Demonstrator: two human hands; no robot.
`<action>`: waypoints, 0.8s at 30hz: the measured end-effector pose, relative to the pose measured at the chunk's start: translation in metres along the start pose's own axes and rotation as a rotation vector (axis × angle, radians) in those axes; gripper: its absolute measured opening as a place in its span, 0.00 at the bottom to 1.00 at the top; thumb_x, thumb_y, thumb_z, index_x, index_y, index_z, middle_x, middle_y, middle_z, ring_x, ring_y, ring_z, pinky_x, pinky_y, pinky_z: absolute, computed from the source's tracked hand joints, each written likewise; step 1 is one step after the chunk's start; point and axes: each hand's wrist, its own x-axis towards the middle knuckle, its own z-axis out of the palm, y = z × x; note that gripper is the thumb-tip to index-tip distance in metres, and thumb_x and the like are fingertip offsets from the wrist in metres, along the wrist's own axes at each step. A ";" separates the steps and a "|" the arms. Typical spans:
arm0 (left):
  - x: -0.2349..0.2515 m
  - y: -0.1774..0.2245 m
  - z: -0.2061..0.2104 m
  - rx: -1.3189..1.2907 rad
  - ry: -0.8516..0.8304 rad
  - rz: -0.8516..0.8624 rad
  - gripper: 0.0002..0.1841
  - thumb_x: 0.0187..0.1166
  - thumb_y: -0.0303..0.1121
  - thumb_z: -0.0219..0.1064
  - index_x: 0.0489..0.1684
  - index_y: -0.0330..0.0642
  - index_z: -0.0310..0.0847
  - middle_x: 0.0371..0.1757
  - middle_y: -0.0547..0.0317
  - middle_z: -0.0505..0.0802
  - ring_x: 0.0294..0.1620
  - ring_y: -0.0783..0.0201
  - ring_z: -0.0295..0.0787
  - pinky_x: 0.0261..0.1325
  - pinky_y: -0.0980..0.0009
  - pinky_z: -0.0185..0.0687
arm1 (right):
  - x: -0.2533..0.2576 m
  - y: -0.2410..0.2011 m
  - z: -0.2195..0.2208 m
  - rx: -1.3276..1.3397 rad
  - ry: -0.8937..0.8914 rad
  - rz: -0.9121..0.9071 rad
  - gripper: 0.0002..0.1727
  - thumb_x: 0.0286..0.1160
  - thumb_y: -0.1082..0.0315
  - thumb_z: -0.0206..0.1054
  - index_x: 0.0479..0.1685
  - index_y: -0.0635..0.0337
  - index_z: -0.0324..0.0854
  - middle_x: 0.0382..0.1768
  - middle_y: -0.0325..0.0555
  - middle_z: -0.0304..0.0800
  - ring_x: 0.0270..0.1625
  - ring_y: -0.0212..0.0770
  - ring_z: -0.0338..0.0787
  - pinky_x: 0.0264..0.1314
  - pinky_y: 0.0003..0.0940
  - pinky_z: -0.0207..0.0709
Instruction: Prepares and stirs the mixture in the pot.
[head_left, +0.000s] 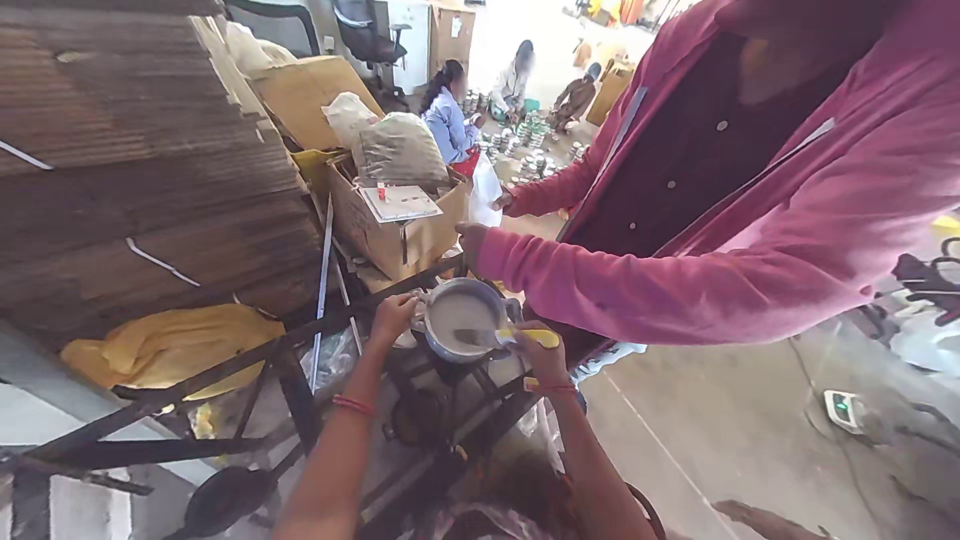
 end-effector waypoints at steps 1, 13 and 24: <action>-0.001 0.000 0.000 -0.005 0.006 0.005 0.20 0.92 0.39 0.55 0.66 0.33 0.86 0.62 0.33 0.90 0.67 0.40 0.85 0.73 0.39 0.73 | 0.001 0.000 -0.004 -0.038 0.029 -0.003 0.07 0.74 0.74 0.72 0.45 0.69 0.88 0.38 0.50 0.95 0.35 0.40 0.96 0.41 0.36 0.94; 0.002 -0.007 0.004 -0.017 0.007 0.004 0.21 0.92 0.41 0.56 0.67 0.34 0.85 0.60 0.35 0.91 0.63 0.42 0.87 0.70 0.40 0.75 | -0.002 -0.005 -0.010 -0.116 0.024 -0.002 0.07 0.72 0.72 0.74 0.44 0.65 0.90 0.38 0.47 0.96 0.37 0.39 0.96 0.45 0.36 0.93; 0.006 -0.012 0.008 -0.036 0.021 0.015 0.21 0.92 0.40 0.56 0.67 0.32 0.84 0.58 0.34 0.91 0.59 0.43 0.88 0.67 0.43 0.77 | -0.004 -0.006 -0.002 -0.062 0.107 0.082 0.08 0.72 0.73 0.74 0.44 0.69 0.88 0.36 0.49 0.95 0.35 0.38 0.95 0.44 0.35 0.93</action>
